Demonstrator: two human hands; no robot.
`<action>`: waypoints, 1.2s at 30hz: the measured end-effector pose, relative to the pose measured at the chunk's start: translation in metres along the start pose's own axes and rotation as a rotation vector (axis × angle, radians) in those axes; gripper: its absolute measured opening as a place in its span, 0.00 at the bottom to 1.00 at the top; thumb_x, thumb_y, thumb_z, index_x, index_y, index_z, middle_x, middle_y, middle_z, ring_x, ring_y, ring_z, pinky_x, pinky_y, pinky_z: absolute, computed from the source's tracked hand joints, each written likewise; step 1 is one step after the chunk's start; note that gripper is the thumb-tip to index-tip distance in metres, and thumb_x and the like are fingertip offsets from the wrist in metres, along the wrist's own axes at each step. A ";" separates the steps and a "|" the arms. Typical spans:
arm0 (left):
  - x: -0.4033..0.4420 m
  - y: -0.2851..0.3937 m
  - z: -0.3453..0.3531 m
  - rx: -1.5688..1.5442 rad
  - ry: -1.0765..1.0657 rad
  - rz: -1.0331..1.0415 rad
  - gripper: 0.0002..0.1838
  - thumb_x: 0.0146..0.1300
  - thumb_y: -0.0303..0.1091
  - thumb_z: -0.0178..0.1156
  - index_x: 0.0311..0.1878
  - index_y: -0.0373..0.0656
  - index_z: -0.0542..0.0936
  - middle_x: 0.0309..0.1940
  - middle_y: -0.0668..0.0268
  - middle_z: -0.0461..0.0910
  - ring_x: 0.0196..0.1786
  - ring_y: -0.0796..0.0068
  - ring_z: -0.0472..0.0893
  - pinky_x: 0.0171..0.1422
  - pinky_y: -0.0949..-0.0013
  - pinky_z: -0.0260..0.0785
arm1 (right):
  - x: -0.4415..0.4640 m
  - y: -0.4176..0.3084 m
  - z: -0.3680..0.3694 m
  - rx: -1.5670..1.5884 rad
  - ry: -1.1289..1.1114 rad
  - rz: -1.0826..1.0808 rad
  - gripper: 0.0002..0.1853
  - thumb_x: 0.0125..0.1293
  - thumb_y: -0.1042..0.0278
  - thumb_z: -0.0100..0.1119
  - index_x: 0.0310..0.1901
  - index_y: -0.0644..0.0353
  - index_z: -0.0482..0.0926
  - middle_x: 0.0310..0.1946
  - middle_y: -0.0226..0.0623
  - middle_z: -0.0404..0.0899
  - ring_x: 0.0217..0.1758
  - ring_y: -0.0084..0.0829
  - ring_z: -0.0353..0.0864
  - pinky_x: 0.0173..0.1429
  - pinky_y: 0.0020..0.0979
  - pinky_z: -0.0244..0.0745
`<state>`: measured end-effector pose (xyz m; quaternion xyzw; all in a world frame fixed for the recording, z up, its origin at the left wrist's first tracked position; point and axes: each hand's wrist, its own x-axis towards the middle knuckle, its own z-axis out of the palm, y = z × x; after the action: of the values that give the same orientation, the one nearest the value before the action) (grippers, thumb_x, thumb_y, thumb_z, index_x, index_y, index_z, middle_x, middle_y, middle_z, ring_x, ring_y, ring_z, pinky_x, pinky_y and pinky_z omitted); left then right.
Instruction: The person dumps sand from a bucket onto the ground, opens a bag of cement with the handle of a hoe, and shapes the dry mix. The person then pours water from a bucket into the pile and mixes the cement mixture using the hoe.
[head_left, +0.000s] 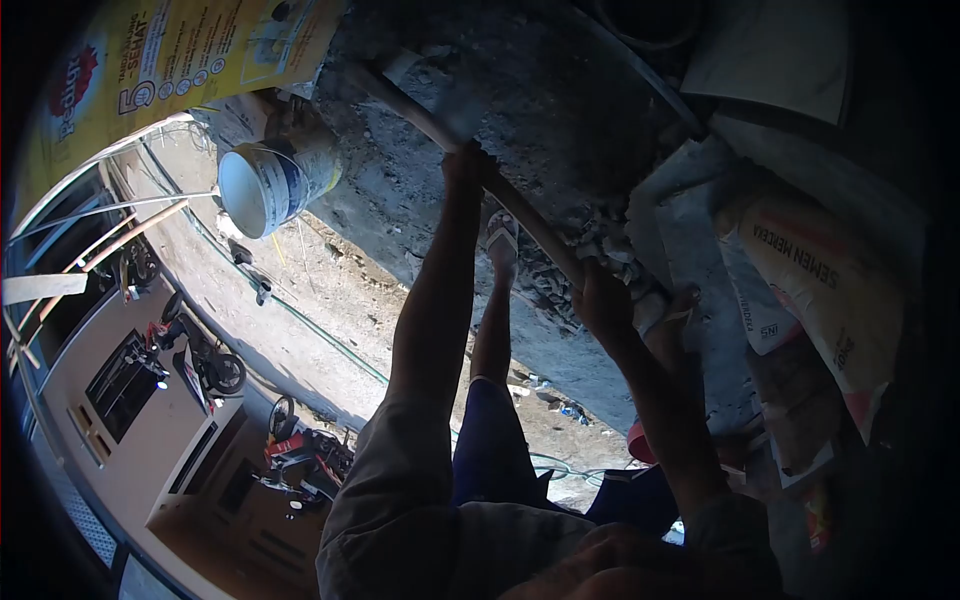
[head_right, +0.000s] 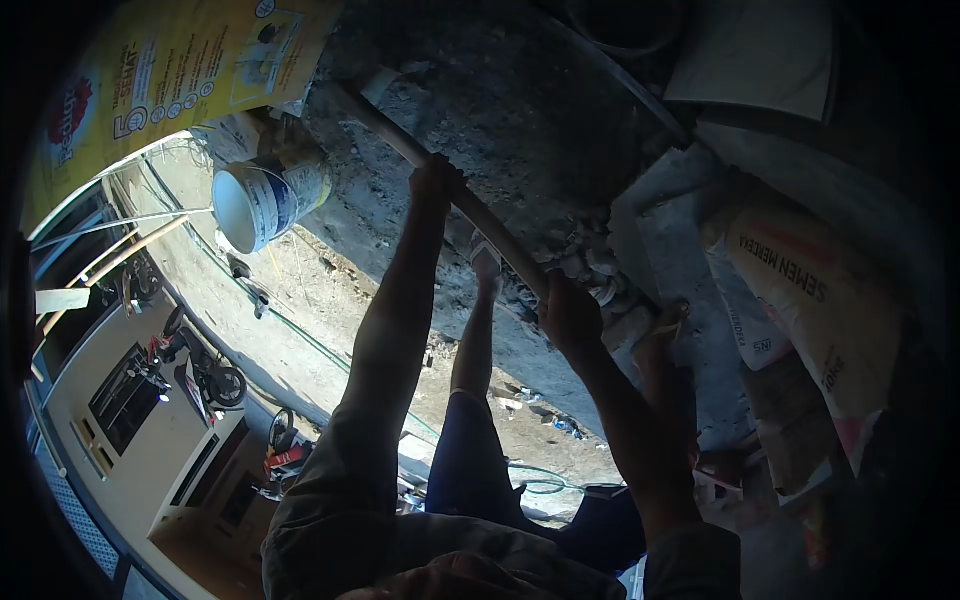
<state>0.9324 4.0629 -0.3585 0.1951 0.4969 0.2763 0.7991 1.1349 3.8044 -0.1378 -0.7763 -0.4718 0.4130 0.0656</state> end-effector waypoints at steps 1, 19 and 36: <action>0.000 -0.018 -0.008 0.186 -0.019 0.113 0.10 0.58 0.39 0.54 0.33 0.42 0.73 0.25 0.60 0.76 0.29 0.59 0.79 0.37 0.52 0.74 | -0.005 -0.003 -0.009 0.002 -0.003 -0.002 0.16 0.53 0.67 0.66 0.41 0.58 0.70 0.29 0.43 0.79 0.34 0.47 0.82 0.37 0.46 0.78; -0.085 0.007 0.084 0.404 0.415 -0.114 0.08 0.59 0.31 0.60 0.31 0.40 0.72 0.17 0.65 0.73 0.17 0.69 0.76 0.21 0.67 0.73 | -0.076 -0.036 0.027 0.220 -0.152 0.121 0.21 0.53 0.69 0.61 0.47 0.65 0.67 0.27 0.54 0.80 0.32 0.54 0.83 0.37 0.50 0.79; -0.136 0.118 0.123 0.441 0.335 0.136 0.12 0.54 0.27 0.59 0.39 0.34 0.68 0.21 0.63 0.74 0.20 0.70 0.79 0.21 0.67 0.76 | -0.084 -0.099 0.037 0.343 0.058 0.037 0.19 0.54 0.69 0.61 0.48 0.61 0.70 0.26 0.48 0.80 0.30 0.52 0.82 0.33 0.48 0.77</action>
<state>0.9665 4.0635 -0.1428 0.3486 0.6559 0.2428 0.6239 1.0239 3.7824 -0.0644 -0.7737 -0.3779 0.4661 0.2031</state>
